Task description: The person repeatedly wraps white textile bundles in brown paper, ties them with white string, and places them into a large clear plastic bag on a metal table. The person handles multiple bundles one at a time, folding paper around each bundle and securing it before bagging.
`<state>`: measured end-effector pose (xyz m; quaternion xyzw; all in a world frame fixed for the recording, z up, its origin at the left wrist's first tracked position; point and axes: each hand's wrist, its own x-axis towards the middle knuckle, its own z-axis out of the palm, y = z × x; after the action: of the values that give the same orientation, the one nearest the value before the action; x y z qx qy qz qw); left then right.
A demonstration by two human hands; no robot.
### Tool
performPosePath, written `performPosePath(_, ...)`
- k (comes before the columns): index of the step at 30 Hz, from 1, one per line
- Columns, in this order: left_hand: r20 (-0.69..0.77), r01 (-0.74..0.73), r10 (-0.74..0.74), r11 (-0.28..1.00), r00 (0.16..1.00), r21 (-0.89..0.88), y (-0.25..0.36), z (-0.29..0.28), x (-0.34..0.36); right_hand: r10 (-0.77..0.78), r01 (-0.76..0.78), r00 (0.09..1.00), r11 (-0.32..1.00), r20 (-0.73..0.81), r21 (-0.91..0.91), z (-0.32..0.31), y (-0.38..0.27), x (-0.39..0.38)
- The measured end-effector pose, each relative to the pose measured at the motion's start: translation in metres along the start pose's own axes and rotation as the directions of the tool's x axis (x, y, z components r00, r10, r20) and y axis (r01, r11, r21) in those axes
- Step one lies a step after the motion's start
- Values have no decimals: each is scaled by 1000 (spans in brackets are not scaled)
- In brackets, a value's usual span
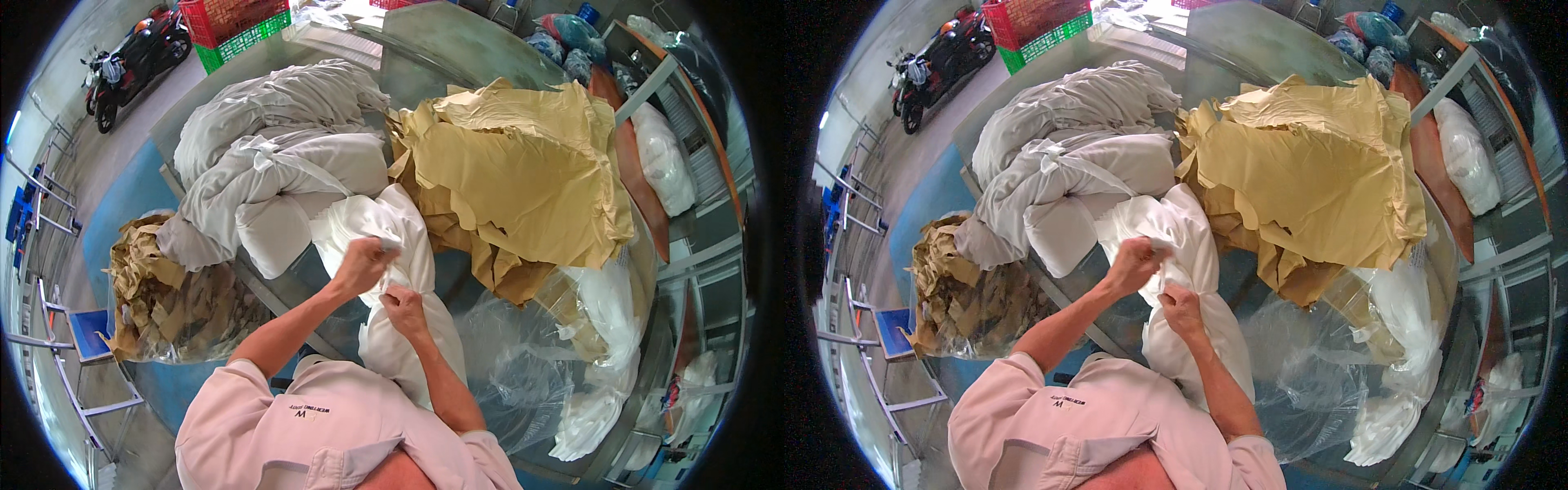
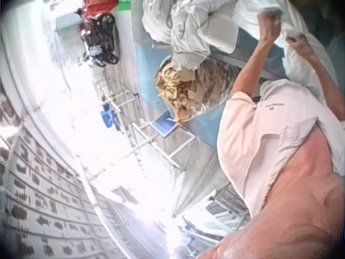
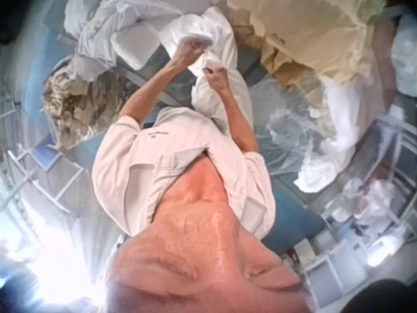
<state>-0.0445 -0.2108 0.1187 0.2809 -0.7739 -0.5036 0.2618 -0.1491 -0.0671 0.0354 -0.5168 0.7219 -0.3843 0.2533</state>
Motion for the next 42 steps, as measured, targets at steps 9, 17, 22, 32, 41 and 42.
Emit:
performPosePath(9, 430, 210, -263, 963, 864, 167, -40, 22, -22, 339, -379, 917, 581, 210, 720, -19, 9, -19)
performPosePath(17, 435, 367, -368, 926, 822, 89, -53, 31, -35, 266, -241, 964, 833, 21, 497, -13, 17, -8)
performPosePath(22, 321, -7, -95, 953, 942, 304, -53, 40, -42, 52, -34, 881, 998, -470, 47, 12, 7, -11)
performPosePath(32, 661, 393, -325, 918, 676, 49, -56, 11, 4, -94, 165, 849, 982, -520, 92, 11, 4, -18)
performPosePath(41, 428, -306, 88, 826, 899, 473, -68, 20, -16, -101, 25, 880, 986, -464, -166, -1, 22, -34)
performPosePath(42, 383, -307, 112, 810, 917, 500, -72, 18, -22, -83, -12, 878, 981, -472, -195, -2, 28, -40)
